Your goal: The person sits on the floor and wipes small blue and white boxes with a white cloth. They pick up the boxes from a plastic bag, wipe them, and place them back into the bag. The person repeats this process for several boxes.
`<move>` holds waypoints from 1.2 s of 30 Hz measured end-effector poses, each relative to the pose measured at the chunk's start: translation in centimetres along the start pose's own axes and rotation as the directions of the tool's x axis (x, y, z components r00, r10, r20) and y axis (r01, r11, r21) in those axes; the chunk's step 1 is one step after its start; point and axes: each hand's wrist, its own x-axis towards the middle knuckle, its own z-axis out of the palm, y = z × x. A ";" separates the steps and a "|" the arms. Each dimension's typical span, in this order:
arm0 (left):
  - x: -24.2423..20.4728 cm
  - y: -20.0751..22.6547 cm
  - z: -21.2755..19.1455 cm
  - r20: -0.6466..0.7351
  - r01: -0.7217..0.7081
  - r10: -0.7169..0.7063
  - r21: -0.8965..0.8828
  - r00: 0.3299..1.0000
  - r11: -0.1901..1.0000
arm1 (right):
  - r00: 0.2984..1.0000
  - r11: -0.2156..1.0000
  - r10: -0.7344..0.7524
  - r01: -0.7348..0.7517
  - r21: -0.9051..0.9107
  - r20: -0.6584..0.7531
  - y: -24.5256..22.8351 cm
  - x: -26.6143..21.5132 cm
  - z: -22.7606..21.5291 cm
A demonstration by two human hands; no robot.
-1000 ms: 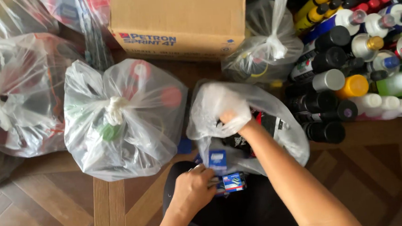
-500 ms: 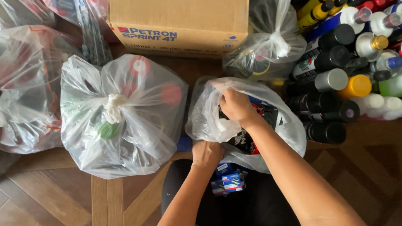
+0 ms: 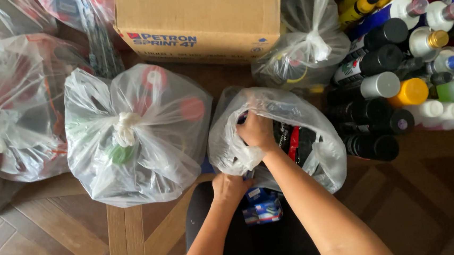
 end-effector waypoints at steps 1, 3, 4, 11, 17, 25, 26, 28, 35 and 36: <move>0.3 -0.6 0.7 -0.006 -0.002 0.002 0.004 1.000 1.000 | 1.000 1.000 -0.002 0.002 0.003 -0.006 -0.3 0.2 0.2; 0.9 -1.7 2.2 0.091 -0.082 0.077 0.045 0.993 0.996 | 0.999 0.994 0.014 -0.010 -0.108 0.036 -0.8 0.5 0.5; 0.8 -1.1 0.5 0.089 -0.081 0.077 0.048 0.993 0.996 | 0.999 0.994 0.013 -0.009 -0.105 0.034 -1.5 0.8 -0.4; 1.3 -1.4 -10.9 0.141 0.063 -0.003 -0.418 0.990 0.906 | 0.950 0.994 0.109 -0.106 -0.025 0.294 -1.7 1.4 -5.2; -2.8 -1.7 -17.5 0.087 -0.049 0.161 -0.723 0.983 0.689 | 0.851 0.979 0.042 -0.140 0.149 0.524 2.8 -2.3 -8.3; -2.1 -4.8 -4.6 0.341 -0.013 0.044 -0.092 0.939 0.996 | 0.524 0.872 -0.008 -0.413 0.262 0.852 4.9 -10.2 -9.8; -1.9 -4.3 -3.3 0.264 -0.040 0.036 0.012 0.964 0.999 | 0.488 0.891 0.038 -0.411 0.191 0.872 5.5 -10.6 -10.0; -1.8 -3.3 -1.2 0.178 -0.065 0.043 0.120 0.983 0.991 | 0.462 0.907 0.087 -0.403 0.121 0.882 6.1 -11.6 -10.2; -9.5 0.3 -7.1 -0.026 -0.222 0.223 0.027 0.975 0.975 | 0.891 0.412 0.185 -0.453 0.790 0.414 4.1 -18.1 -14.3; -11.0 0.8 -8.2 -0.091 -0.272 0.262 -0.121 0.961 0.955 | 0.887 0.232 0.268 -0.439 0.868 0.377 2.4 -18.8 -16.1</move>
